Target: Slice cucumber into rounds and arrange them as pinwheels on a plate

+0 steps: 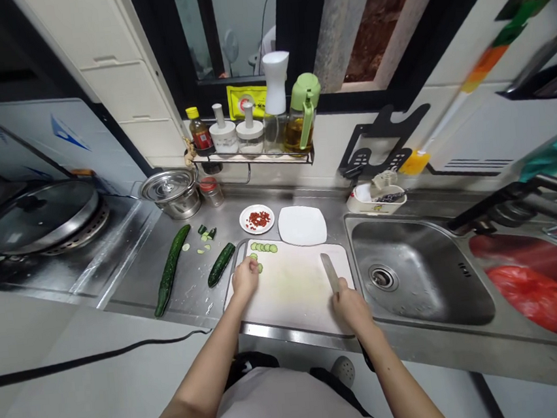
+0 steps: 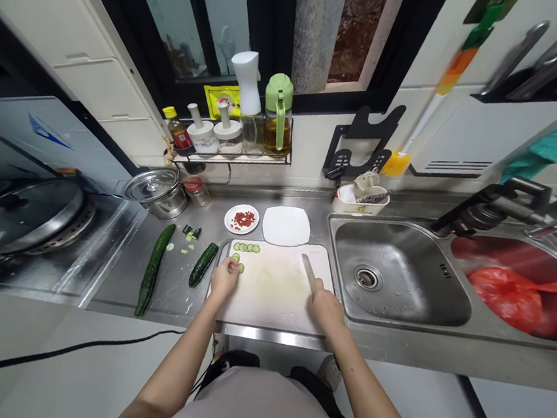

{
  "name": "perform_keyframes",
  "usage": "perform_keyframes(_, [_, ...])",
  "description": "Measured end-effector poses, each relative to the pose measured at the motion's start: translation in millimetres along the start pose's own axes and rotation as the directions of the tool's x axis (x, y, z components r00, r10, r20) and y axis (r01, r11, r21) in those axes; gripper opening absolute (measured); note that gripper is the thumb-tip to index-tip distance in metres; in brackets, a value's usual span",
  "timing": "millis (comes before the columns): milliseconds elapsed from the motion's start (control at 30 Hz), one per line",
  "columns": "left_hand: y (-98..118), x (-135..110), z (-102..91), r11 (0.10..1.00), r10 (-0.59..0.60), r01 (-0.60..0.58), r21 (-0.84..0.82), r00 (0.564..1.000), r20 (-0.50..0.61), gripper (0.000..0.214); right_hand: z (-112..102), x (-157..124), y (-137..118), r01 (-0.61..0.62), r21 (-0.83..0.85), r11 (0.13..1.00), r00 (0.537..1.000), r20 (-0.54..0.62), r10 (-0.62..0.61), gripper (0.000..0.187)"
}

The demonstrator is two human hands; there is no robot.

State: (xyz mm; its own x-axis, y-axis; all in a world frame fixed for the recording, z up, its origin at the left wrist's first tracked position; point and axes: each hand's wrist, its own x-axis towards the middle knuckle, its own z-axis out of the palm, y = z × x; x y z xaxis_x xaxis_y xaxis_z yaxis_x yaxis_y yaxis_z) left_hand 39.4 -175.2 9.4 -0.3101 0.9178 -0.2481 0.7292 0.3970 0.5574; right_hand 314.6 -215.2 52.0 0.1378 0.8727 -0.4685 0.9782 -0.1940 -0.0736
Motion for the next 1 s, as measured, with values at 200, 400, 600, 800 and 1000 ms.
perform_keyframes(200, [-12.8,17.7,-6.0,0.997,-0.075,0.077,0.033,0.996,-0.039,0.018,3.0,2.5,1.6,0.001,0.004,1.000,1.000,0.012,-0.001,0.032])
perform_keyframes(400, [-14.9,21.1,-3.5,0.991,-0.059,0.064,0.117,0.997,-0.045,0.022,2.2,1.9,1.0,0.008,-0.008,1.000,1.000,0.003,-0.008,0.032])
perform_keyframes(600, [-15.9,22.1,-4.2,0.983,-0.013,0.024,0.181,0.998,-0.058,0.024,5.0,3.3,2.3,0.025,0.000,1.000,1.000,-0.019,-0.025,0.033])
perform_keyframes(800, [-15.2,19.1,-2.7,0.992,0.008,0.002,0.127,0.997,-0.080,0.023,3.3,3.2,2.0,0.015,0.000,1.000,1.000,-0.006,-0.015,0.034])
perform_keyframes(1000, [14.3,22.1,2.2,0.986,0.149,-0.144,0.085,0.988,-0.049,0.024,3.4,3.2,1.5,0.005,-0.001,1.000,1.000,0.012,-0.005,0.037])
